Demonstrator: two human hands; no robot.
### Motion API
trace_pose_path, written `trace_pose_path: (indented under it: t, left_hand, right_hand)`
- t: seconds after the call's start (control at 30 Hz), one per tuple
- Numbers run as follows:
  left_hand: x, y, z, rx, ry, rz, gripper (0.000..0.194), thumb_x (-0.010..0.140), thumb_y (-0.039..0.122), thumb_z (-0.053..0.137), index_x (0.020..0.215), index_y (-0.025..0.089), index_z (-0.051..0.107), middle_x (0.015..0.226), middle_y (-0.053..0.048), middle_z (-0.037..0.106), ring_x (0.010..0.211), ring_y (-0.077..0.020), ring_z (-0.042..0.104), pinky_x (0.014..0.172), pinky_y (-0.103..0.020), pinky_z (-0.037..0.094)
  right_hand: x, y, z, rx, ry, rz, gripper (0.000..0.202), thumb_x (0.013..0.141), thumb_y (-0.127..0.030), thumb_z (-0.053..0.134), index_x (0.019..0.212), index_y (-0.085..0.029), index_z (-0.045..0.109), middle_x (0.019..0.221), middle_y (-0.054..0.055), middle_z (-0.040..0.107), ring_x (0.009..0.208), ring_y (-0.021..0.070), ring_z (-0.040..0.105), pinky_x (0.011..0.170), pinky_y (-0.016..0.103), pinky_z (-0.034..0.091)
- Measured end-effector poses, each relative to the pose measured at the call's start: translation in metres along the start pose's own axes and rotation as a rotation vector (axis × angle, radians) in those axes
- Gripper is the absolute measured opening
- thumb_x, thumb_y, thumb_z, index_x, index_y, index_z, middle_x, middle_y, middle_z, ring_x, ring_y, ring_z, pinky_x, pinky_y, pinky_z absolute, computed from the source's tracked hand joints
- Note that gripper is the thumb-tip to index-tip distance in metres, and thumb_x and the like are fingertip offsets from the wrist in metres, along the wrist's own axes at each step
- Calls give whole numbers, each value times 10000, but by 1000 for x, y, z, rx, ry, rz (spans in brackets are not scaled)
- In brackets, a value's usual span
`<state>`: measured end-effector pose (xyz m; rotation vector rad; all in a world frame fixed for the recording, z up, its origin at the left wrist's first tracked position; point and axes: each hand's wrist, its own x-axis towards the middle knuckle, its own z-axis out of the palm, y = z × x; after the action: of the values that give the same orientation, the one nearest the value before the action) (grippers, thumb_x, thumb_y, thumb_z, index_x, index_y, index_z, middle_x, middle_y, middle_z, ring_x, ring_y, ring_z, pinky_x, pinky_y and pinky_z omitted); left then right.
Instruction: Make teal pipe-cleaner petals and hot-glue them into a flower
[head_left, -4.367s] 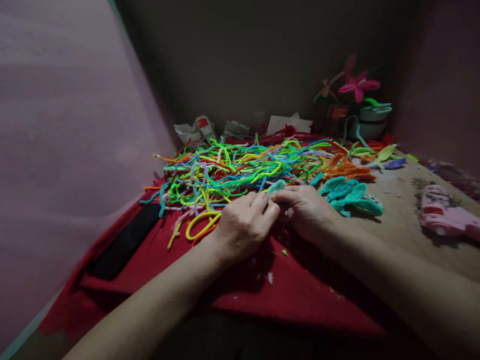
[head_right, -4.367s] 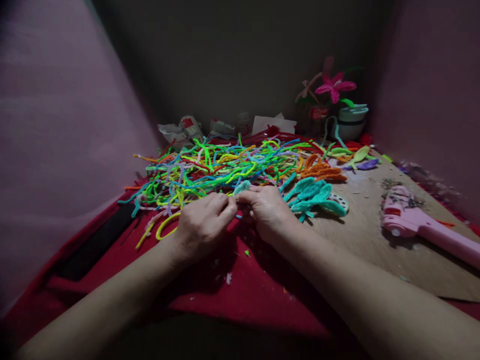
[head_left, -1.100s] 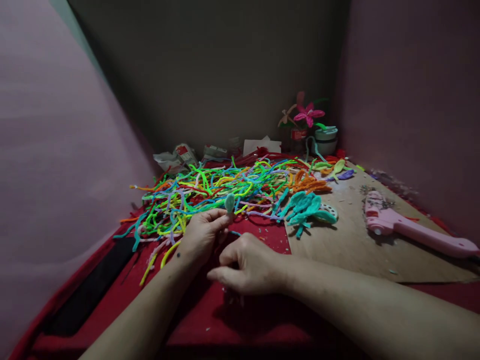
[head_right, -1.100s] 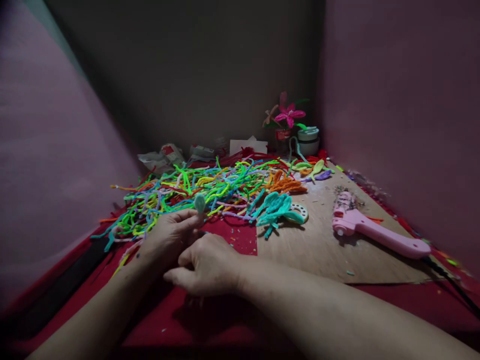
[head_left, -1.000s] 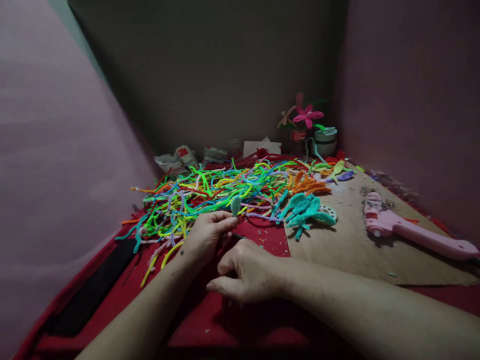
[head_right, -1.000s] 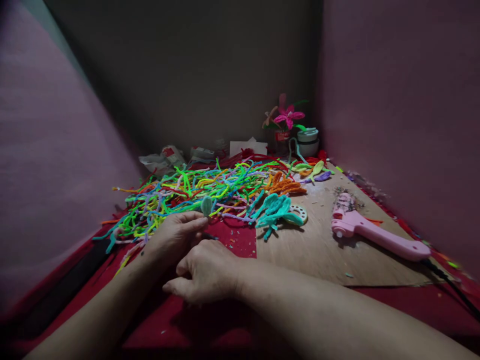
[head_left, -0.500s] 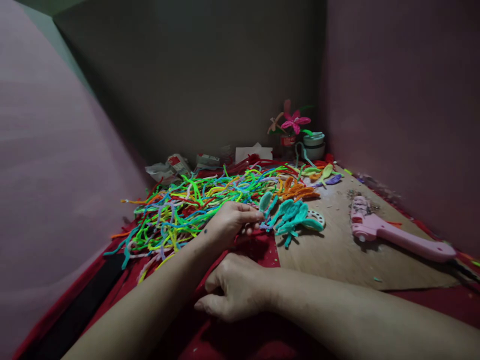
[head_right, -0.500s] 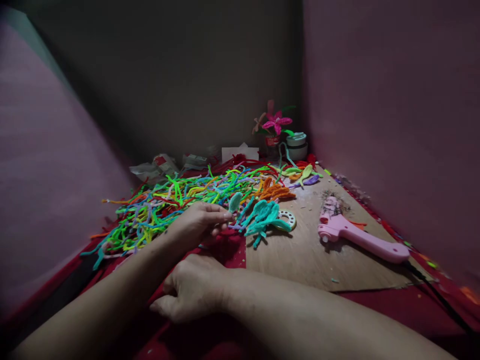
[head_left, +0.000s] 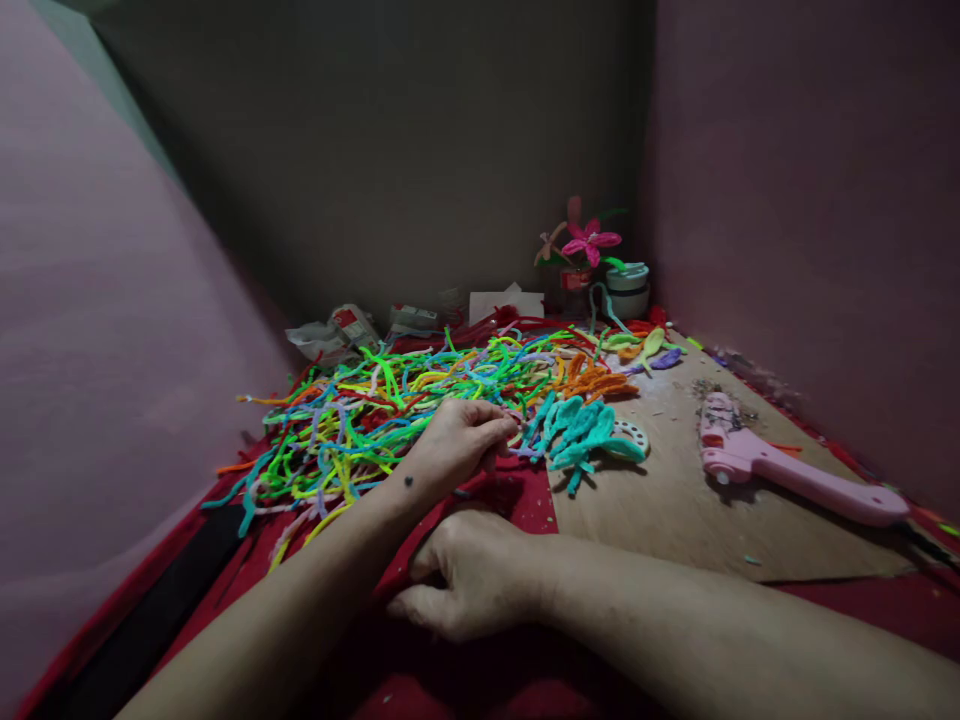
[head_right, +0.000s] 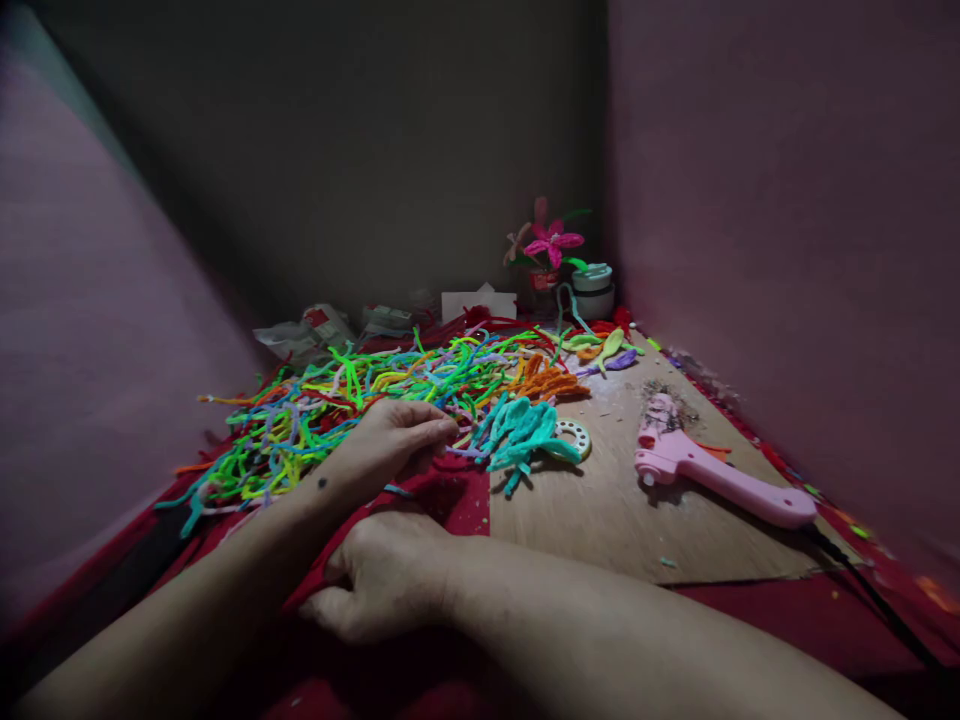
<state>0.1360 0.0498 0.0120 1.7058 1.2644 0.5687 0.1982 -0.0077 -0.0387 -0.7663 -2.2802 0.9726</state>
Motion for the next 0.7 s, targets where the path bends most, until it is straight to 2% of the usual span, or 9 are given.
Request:
trace_pose_path:
  t: [0.13, 0.2, 0.37, 0.47, 0.53, 0.6, 0.7]
  left_hand:
    - [-23, -15, -19, -44, 76, -48, 213, 701, 319, 578, 625, 121, 585, 404, 51, 423, 337, -34, 324, 353, -164, 215]
    - [-33, -25, -33, -25, 120, -46, 207, 710, 316, 563, 639, 125, 595, 406, 51, 423, 344, -37, 323, 359, -164, 219]
    - [-43, -46, -89, 103, 334, -7, 201, 696, 318, 559, 648, 131, 615, 432, 41, 456, 372, -49, 353, 374, -169, 240]
    - [-39, -57, -123, 190, 459, 12, 177, 668, 303, 570, 656, 136, 628, 449, 33, 492, 384, -59, 374, 386, -176, 258]
    - [-32, -65, -139, 259, 516, 25, 176, 665, 290, 555, 673, 139, 646, 467, 24, 525, 396, -69, 396, 409, -186, 287]
    - [-22, -70, -150, 362, 550, 61, 195, 668, 277, 538, 719, 145, 671, 527, 6, 582, 455, -93, 464, 466, -199, 342]
    - [-3, -72, -156, 517, 548, 141, 228, 674, 254, 521, 789, 153, 690, 703, -26, 662, 654, -144, 571, 609, -219, 411]
  right_hand:
    - [-1, 0, 4, -44, 64, -42, 327, 706, -304, 538, 431, -153, 443, 386, -65, 316, 378, 44, 243, 394, 202, 184]
    - [-2, 0, 6, -64, 68, -21, 329, 717, -300, 544, 436, -149, 462, 397, -59, 357, 388, 45, 265, 404, 203, 191]
    - [-4, 2, 11, -98, 39, -18, 311, 746, -270, 530, 467, -143, 481, 436, -36, 438, 421, 49, 335, 433, 200, 219]
    - [-4, 2, 12, -91, 38, -26, 309, 762, -268, 520, 484, -147, 457, 447, -34, 448, 433, 51, 346, 442, 199, 223]
    - [-3, 2, 12, -84, 30, -11, 313, 778, -281, 504, 498, -150, 452, 469, -28, 465, 443, 53, 361, 449, 199, 232]
    - [-4, 1, 12, -83, 22, 14, 323, 782, -299, 501, 500, -153, 441, 483, -25, 467, 452, 57, 374, 456, 200, 240]
    - [-5, 1, 12, -85, 12, 45, 325, 785, -306, 500, 505, -156, 431, 499, -23, 475, 458, 58, 388, 462, 201, 246]
